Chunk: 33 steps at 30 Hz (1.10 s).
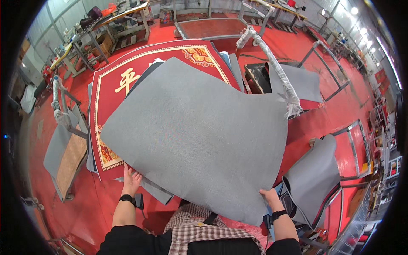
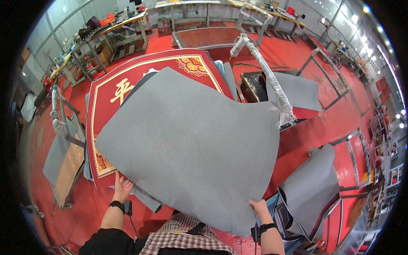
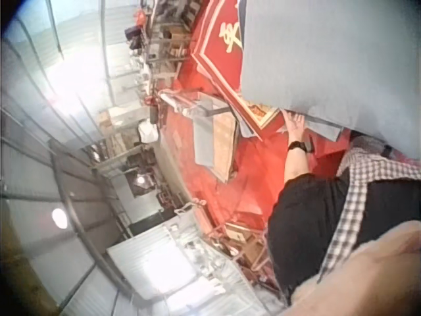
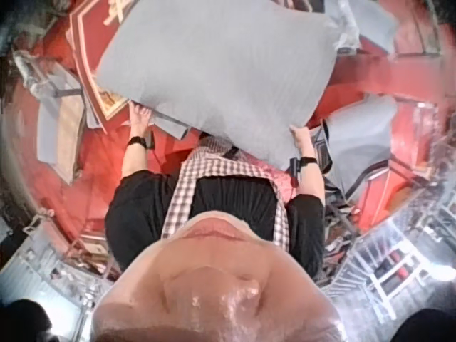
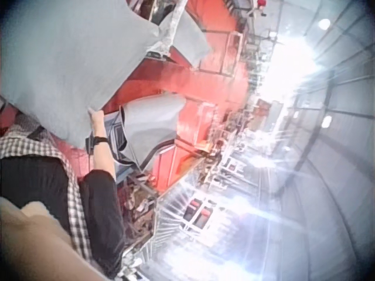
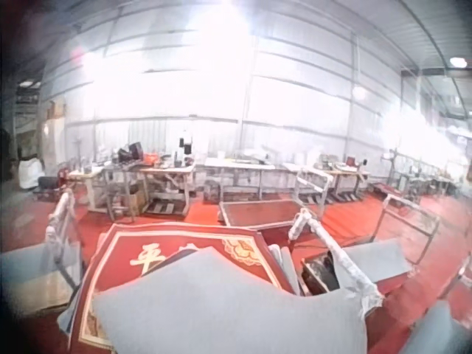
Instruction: Sorts and stacks various rubber or foam floor mats onto separate piles.
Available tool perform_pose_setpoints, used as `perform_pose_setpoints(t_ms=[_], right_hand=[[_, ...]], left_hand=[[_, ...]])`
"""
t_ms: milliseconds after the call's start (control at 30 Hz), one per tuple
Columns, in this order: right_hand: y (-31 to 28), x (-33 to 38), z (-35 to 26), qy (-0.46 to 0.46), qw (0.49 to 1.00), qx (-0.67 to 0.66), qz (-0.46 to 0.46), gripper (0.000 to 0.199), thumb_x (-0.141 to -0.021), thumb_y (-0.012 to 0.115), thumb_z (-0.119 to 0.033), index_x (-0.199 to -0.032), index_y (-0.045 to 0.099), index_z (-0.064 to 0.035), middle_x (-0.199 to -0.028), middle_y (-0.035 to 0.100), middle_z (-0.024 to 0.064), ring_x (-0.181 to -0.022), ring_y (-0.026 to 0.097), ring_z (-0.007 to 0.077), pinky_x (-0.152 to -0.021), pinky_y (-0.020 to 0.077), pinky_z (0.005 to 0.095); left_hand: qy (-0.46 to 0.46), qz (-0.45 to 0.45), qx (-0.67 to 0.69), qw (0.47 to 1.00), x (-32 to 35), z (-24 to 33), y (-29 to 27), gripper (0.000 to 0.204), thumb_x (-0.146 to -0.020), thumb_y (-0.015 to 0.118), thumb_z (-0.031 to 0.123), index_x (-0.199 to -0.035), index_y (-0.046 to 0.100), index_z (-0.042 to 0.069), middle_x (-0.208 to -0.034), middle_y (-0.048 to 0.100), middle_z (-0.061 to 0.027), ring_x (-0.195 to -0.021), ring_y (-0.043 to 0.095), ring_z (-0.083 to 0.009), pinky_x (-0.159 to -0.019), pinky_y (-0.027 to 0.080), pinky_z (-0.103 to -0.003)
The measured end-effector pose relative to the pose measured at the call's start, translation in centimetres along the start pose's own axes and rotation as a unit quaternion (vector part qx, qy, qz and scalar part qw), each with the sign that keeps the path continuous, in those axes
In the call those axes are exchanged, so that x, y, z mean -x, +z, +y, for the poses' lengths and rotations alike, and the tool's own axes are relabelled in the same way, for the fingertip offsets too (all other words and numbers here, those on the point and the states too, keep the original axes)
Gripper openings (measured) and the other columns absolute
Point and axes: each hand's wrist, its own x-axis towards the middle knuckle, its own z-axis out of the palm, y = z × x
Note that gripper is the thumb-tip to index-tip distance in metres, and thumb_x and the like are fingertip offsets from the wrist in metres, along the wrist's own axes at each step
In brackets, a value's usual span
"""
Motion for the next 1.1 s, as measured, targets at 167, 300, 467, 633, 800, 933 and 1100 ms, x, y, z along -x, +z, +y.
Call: perform_pose_setpoints(t_ms=[167, 300, 467, 633, 800, 933, 1100], right_hand=[[1.8, 3.5, -5.2, -0.202, 0.938, 0.275, 0.063, 0.033, -0.073, 0.059, -0.017, -0.100, 0.060, 0.0031, -0.084, 0.063, 0.0238, -0.079, 0.062, 0.0350, -0.072, 0.0492, 0.0399], [3.5, 9.0, -11.3, -0.255, 0.865, 0.422, 0.096, 0.026, -0.076, 0.057, -0.024, -0.079, 0.058, 0.0020, -0.070, 0.060, 0.0211, -0.069, 0.060, 0.0365, -0.063, 0.0480, 0.0441], [5.2, 16.1, -15.6, -0.317, 0.850, 0.418, 0.036, 0.029, -0.076, 0.059, -0.027, -0.076, 0.058, 0.0024, -0.066, 0.057, 0.0224, -0.065, 0.057, 0.0395, -0.059, 0.0453, 0.0463], [2.6, 19.6, -16.9, -0.370, 0.847, 0.379, 0.047, 0.031, -0.079, 0.057, -0.027, -0.074, 0.056, 0.0037, -0.061, 0.056, 0.0192, -0.059, 0.058, 0.0352, -0.055, 0.0452, 0.0431], [0.9, 21.5, -16.7, -0.414, 0.848, 0.322, 0.073, 0.033, -0.080, 0.057, -0.029, -0.075, 0.056, 0.0042, -0.060, 0.055, 0.0191, -0.058, 0.056, 0.0350, -0.054, 0.0444, 0.0425], [-2.0, 21.7, -14.1, -0.452, 0.855, 0.230, 0.108, 0.034, -0.081, 0.057, -0.029, -0.075, 0.056, 0.0042, -0.058, 0.054, 0.0179, -0.057, 0.056, 0.0345, -0.053, 0.0441, 0.0425], [-9.2, 23.7, -10.8, -0.462, 0.864, 0.142, 0.143, 0.030, -0.079, 0.062, -0.025, -0.074, 0.056, 0.0042, -0.059, 0.054, 0.0173, -0.057, 0.056, 0.0336, -0.053, 0.0444, 0.0404]], left_hand=[[-0.026, 0.012, -0.009, 1.000, -5.3, 2.1, -2.6, 0.098, -0.070, 0.060, 0.065, -0.137, 0.023, 0.004, -0.139, 0.028, -0.0154, -0.126, 0.031, -0.0303, -0.103, 0.027, -0.043], [-0.005, 0.021, -0.013, 1.000, -7.6, 2.8, -1.0, 0.074, -0.074, 0.064, 0.053, -0.128, 0.042, 0.008, -0.129, 0.044, -0.0103, -0.116, 0.043, -0.0283, -0.096, 0.036, -0.045], [0.068, 0.029, -0.027, 0.997, -9.5, 10.5, -6.0, 0.055, -0.081, 0.064, 0.033, -0.119, 0.047, -0.003, -0.113, 0.056, -0.0160, -0.098, 0.055, -0.0287, -0.088, 0.044, -0.042], [0.376, 0.097, -0.169, 0.906, 1.6, 15.9, 8.7, 0.048, -0.082, 0.061, 0.035, -0.103, 0.055, -0.008, -0.097, 0.060, -0.0149, -0.080, 0.058, -0.0236, -0.073, 0.049, -0.036], [0.517, 0.092, -0.193, 0.829, 13.0, 21.0, 15.4, 0.047, -0.084, 0.060, 0.032, -0.108, 0.053, -0.008, -0.099, 0.060, -0.0176, -0.083, 0.059, -0.0263, -0.073, 0.049, -0.033], [0.651, 0.281, -0.421, 0.566, 22.6, 22.3, 18.2, 0.048, -0.088, 0.053, 0.035, -0.112, 0.054, -0.007, -0.102, 0.060, -0.0193, -0.092, 0.058, -0.0280, -0.079, 0.047, -0.033], [0.809, 0.181, -0.512, 0.223, 35.0, 14.0, 25.0, 0.040, -0.093, 0.041, 0.027, -0.116, 0.053, -0.004, -0.103, 0.060, -0.0194, -0.091, 0.058, -0.0278, -0.079, 0.047, -0.033]])
